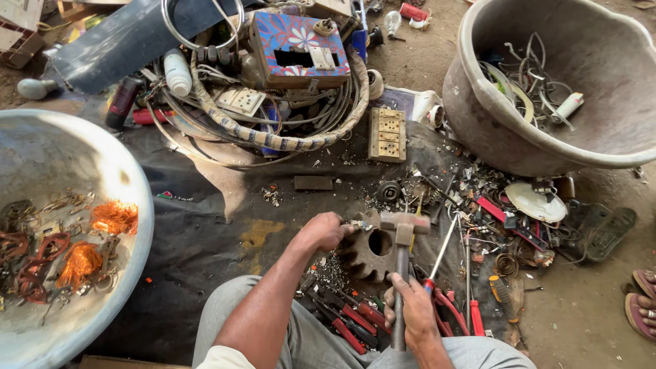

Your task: The person uses a hammer and other hand tools to dismantle various electrical components and mechanical gears in a recycling or scrap area.

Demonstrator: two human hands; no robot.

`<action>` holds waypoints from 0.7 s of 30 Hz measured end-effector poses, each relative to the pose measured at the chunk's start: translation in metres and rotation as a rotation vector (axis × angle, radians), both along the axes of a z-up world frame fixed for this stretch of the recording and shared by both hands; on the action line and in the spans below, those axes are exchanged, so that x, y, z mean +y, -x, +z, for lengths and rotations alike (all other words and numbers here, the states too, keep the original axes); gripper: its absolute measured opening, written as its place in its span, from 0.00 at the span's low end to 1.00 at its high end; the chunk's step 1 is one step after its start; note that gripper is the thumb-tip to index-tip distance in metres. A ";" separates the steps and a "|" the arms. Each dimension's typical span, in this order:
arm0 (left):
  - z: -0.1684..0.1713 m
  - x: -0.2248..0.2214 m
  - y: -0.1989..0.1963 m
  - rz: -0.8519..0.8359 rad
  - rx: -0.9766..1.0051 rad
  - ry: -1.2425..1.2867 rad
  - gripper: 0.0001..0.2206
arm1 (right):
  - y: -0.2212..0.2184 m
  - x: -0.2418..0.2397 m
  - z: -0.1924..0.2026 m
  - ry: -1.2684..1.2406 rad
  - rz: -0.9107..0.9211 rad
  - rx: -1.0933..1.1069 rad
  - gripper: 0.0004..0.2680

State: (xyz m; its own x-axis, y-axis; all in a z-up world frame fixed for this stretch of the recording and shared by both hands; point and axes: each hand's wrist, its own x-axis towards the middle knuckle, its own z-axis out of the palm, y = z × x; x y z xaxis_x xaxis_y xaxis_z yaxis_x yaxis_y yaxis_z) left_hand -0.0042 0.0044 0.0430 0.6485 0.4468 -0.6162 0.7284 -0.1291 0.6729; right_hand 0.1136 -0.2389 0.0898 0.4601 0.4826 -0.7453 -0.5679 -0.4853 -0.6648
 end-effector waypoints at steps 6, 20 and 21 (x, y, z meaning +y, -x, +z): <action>-0.001 0.002 0.000 0.066 -0.034 0.036 0.22 | -0.005 0.002 -0.017 0.209 0.099 -0.110 0.14; 0.010 0.027 0.012 0.261 -0.263 -0.153 0.21 | 0.020 0.081 -0.003 -0.023 0.708 -1.582 0.11; 0.010 0.028 0.013 0.285 -0.261 -0.153 0.21 | 0.021 0.092 -0.013 0.025 0.743 -1.617 0.12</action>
